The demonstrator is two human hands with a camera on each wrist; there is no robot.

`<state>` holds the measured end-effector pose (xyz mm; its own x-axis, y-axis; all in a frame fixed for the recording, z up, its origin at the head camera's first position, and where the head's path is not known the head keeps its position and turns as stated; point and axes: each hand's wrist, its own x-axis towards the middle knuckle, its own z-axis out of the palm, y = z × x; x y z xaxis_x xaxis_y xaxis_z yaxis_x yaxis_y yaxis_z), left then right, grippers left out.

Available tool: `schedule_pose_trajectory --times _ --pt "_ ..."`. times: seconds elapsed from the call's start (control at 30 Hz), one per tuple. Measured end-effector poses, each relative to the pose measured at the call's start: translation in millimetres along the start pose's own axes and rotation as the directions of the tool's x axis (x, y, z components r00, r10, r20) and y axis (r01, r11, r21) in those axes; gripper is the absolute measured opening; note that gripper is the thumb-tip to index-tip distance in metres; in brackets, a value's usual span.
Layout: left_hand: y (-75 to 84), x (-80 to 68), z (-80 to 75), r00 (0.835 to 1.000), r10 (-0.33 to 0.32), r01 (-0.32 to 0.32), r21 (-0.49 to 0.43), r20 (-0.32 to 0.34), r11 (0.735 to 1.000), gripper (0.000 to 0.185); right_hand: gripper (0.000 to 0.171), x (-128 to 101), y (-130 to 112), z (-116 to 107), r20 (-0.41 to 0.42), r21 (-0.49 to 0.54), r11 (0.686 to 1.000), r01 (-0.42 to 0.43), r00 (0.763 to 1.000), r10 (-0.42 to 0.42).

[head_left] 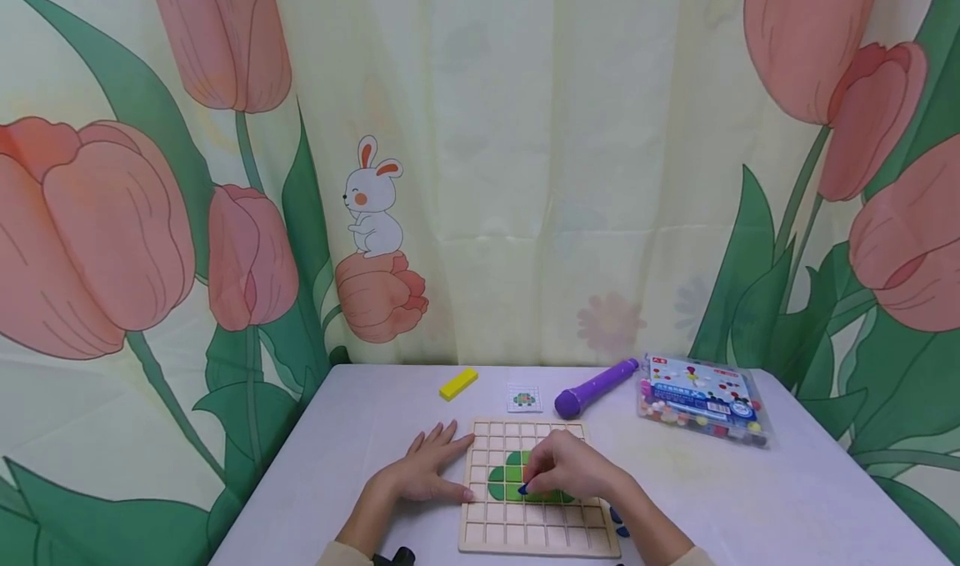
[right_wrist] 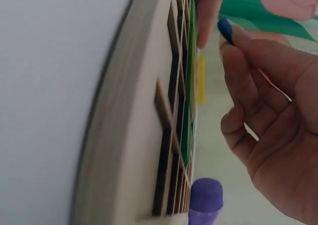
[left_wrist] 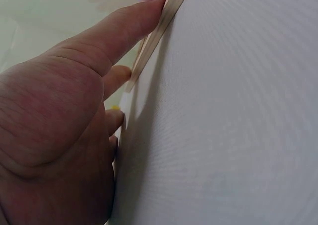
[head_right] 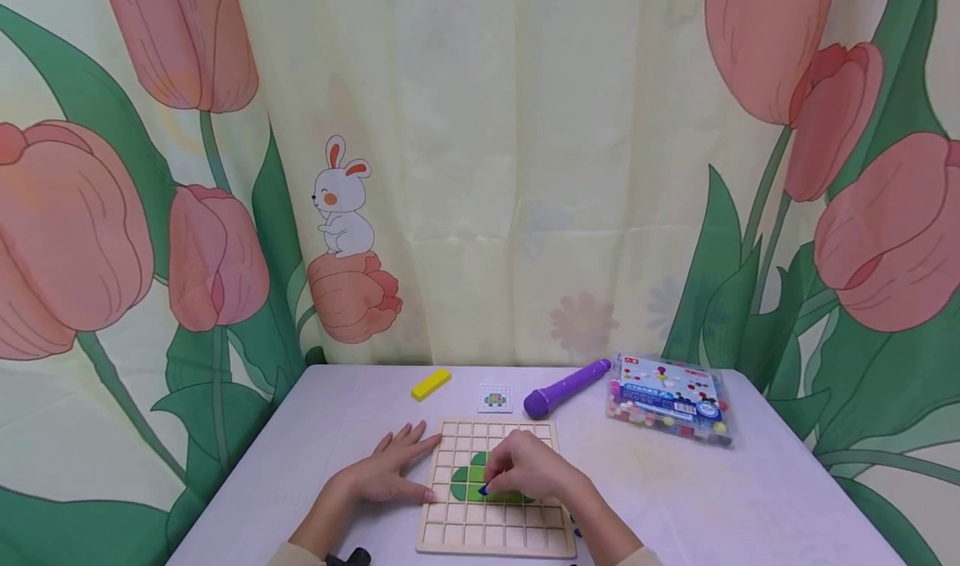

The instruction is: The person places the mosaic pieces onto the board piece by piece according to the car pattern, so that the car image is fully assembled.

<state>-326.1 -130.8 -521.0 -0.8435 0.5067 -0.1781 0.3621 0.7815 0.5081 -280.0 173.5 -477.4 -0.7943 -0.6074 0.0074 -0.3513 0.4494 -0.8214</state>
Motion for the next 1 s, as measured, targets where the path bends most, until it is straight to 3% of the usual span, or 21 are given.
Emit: schedule_pose_trajectory --times 0.5,1.0 --pt "-0.8 -1.4 -0.4 1.0 0.013 -0.013 -0.013 0.002 1.0 0.098 0.007 13 -10 23 0.116 -0.117 0.993 -0.019 0.993 0.032" --pt "-4.3 0.4 0.7 1.0 0.014 -0.014 0.001 -0.003 1.0 0.098 0.012 10 -14 27 0.124 -0.147 0.989 -0.016 0.992 0.034"
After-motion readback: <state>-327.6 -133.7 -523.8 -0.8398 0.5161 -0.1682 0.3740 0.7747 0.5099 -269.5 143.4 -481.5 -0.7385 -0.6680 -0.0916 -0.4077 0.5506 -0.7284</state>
